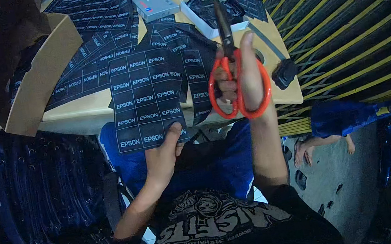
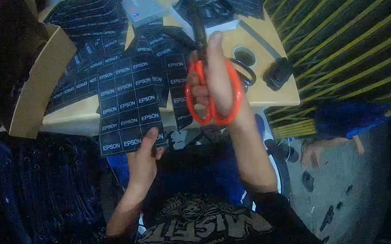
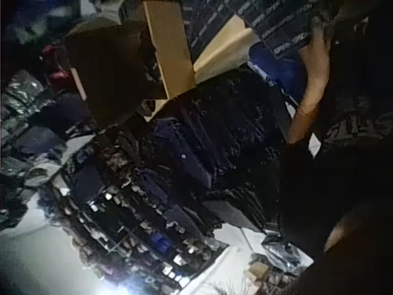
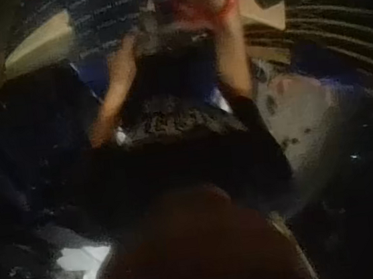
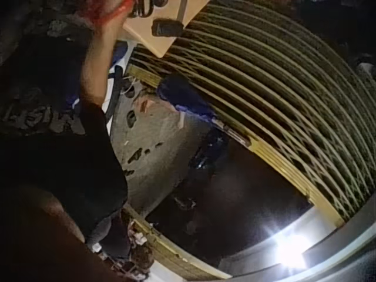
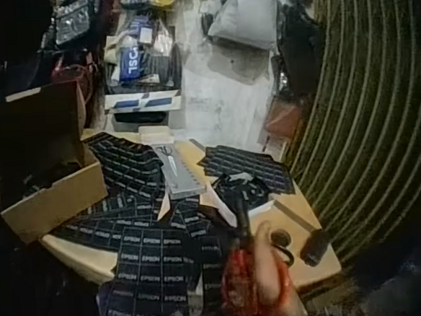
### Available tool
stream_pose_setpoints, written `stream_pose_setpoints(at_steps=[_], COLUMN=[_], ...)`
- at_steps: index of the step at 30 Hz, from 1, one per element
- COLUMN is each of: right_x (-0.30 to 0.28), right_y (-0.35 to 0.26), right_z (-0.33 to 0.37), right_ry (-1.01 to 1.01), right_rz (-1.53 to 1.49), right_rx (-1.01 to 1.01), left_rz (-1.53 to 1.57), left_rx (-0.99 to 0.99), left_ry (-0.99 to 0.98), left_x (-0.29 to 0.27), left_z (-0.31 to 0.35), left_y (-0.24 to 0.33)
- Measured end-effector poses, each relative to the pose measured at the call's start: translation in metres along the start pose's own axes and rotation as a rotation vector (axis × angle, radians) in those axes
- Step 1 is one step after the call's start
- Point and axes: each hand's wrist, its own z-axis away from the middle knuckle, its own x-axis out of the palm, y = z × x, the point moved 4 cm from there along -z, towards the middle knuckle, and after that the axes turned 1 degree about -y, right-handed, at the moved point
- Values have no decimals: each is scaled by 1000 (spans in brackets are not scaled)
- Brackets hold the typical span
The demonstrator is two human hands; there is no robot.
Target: Cutting individual labels from a printed sheet using scissors.
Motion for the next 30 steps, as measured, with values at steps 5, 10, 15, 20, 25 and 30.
stream_pose_setpoints(at_steps=[5, 10, 15, 20, 25, 30], right_x=[-26, -45, -37, -18, 8, 18], right_y=[-9, 3, 25, 50, 64, 65], right_z=[22, 50, 63, 65, 58, 54], right_ry=[82, 99, 105, 64, -11, -28], right_rz=[21, 163, 261, 582, 596, 513], right_rx=[-94, -125, -44, -228, -300, -227], left_rz=[-145, -15, 89, 36, 58, 126], left_rx=[-29, -120, -231, -160, -187, -163], left_ry=[41, -18, 25, -9, -28, 29], left_x=[2, 4, 7, 16, 12, 8], left_z=[1, -2, 0, 7, 7, 11], left_y=[-10, -4, -5, -8, -12, 0])
